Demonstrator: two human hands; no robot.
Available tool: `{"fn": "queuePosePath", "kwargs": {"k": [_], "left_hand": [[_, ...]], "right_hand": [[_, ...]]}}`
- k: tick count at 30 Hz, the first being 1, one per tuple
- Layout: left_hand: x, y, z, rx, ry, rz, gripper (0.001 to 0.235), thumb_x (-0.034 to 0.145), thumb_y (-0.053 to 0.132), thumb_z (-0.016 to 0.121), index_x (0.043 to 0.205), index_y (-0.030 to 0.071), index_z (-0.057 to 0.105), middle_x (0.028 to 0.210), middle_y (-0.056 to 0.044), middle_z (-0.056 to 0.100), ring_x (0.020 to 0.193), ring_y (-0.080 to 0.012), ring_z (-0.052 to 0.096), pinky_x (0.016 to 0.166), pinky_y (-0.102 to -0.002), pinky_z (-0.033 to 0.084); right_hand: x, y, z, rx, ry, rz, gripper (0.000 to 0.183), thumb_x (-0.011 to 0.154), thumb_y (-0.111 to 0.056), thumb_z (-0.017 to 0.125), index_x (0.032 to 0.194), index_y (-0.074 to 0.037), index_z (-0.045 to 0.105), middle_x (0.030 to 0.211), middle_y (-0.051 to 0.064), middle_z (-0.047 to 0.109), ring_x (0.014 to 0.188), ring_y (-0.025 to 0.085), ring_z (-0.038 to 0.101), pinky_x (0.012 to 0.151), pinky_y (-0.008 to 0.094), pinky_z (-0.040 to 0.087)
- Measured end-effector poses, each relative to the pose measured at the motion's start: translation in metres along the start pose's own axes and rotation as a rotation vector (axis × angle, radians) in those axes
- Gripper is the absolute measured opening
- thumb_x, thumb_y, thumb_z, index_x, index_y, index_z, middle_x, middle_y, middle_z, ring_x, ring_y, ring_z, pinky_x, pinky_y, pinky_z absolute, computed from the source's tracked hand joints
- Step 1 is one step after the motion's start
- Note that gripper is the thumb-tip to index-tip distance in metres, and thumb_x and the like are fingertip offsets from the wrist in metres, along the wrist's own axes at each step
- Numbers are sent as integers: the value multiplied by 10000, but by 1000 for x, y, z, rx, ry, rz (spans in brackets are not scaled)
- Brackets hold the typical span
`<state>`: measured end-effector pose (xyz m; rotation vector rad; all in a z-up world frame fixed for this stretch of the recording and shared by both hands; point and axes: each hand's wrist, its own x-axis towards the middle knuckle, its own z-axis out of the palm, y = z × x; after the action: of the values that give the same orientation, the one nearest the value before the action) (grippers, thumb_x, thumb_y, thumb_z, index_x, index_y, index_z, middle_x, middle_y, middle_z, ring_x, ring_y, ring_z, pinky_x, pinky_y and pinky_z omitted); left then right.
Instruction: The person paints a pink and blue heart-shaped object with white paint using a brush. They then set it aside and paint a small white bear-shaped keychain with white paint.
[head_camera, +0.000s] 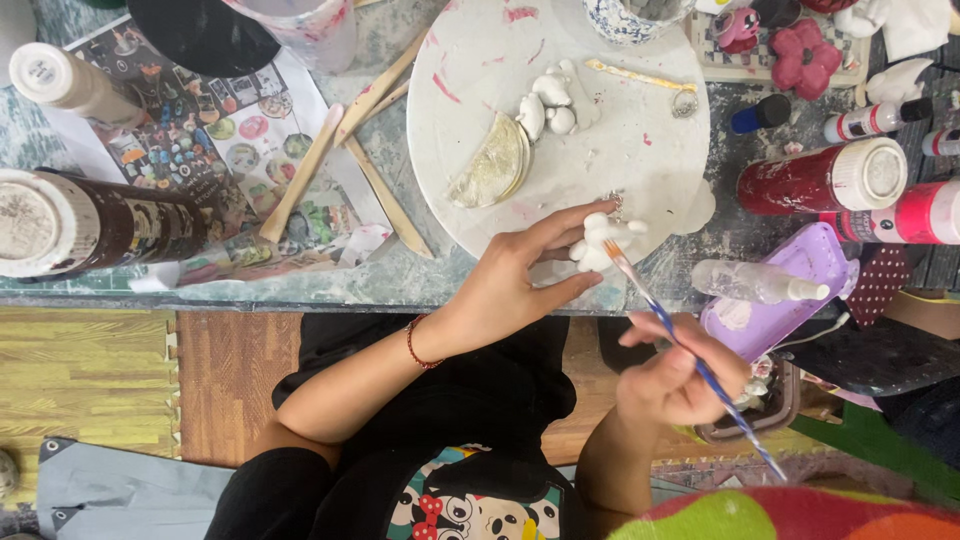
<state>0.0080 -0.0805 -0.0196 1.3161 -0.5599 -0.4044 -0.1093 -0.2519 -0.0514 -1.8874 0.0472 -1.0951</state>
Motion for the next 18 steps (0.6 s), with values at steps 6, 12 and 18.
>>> {"fn": "queuePosePath", "kwargs": {"k": [6, 12, 18], "left_hand": [[-1, -2, 1, -31, 13, -5, 628, 973, 9, 732, 1541, 97, 477, 1527, -85, 596, 1396, -239, 628, 1196, -383, 544], [0, 0, 3, 8, 30, -20, 612, 965, 10, 740, 1518, 91, 492, 1515, -95, 599, 1361, -225, 642, 1148, -370, 563], [1, 1, 1, -70, 25, -28, 578, 971, 9, 730, 1493, 85, 494, 1478, -83, 619, 1365, -207, 641, 1139, -356, 577]], "right_hand": [[10, 3, -2, -69, 101, -24, 319, 1159, -291, 495, 1169, 23, 443, 739, 213, 644, 498, 195, 600, 389, 258, 425], [2, 2, 8, 82, 45, -126, 297, 1141, -281, 461, 1152, 12, 414, 777, 211, 642, 549, 243, 652, 406, 272, 452], [5, 3, 13, 68, 118, 85, 322, 1176, -329, 481, 1179, -17, 399, 788, 212, 621, 515, 210, 630, 400, 268, 403]]}}
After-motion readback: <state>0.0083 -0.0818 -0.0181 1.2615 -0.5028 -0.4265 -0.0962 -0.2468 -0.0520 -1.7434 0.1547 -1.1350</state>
